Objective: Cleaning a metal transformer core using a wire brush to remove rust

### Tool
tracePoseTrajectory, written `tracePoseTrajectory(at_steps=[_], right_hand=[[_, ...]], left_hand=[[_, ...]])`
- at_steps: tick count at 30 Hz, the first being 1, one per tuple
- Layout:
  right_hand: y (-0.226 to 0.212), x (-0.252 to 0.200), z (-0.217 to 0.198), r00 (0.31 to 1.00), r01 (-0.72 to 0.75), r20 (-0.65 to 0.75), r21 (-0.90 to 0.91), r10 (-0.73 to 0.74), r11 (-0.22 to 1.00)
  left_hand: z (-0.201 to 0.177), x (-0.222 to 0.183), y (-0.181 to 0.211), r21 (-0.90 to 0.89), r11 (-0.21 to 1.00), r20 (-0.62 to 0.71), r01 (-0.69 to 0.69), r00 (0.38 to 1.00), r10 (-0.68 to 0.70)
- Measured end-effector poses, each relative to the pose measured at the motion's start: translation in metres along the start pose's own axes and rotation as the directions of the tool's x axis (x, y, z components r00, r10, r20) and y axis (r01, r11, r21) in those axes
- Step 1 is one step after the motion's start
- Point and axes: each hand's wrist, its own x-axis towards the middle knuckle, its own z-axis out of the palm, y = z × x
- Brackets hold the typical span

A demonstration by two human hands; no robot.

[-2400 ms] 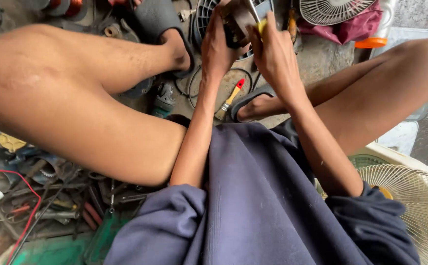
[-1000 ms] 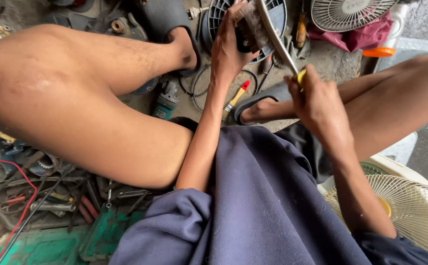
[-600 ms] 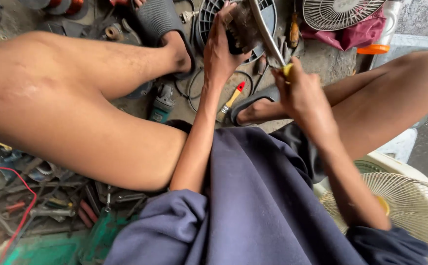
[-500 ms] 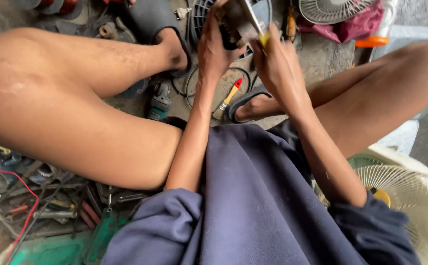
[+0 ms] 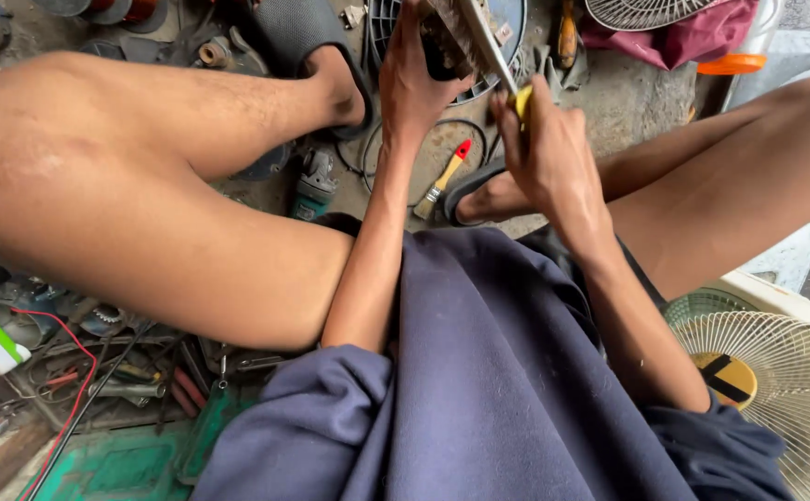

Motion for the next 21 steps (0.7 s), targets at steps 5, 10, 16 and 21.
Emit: tracePoseTrajectory(at_steps=[5,10,16,21], right_hand=[[-0.007,-0.004,-0.026,0.986,-0.167,-0.035,-0.075,0.165,0.983],[0.033,-0.021,-0.029,0.949,-0.293,-0.102,0.054,0.297,0.955],[0.073,-0.01,-0.023,0.956,-0.208,-0.197,0.077,0.22,0.975],[0.072,0.04,-0.019,0.987,0.101,-0.136,0.155,-0.08,0.983]], left_hand=[[-0.02,0.008,0.028,-0.088,0.993,0.007,-0.082,0.997,0.083],[-0.016,0.003,0.02,-0.084,0.991,0.043,-0.103,0.993,0.106],[-0.05,-0.002,0.066,-0.13,0.989,-0.038,-0.063,0.998,0.059],[-0.075,-0.014,0.109,0.153,0.987,-0.123,0.049,0.992,-0.03]])
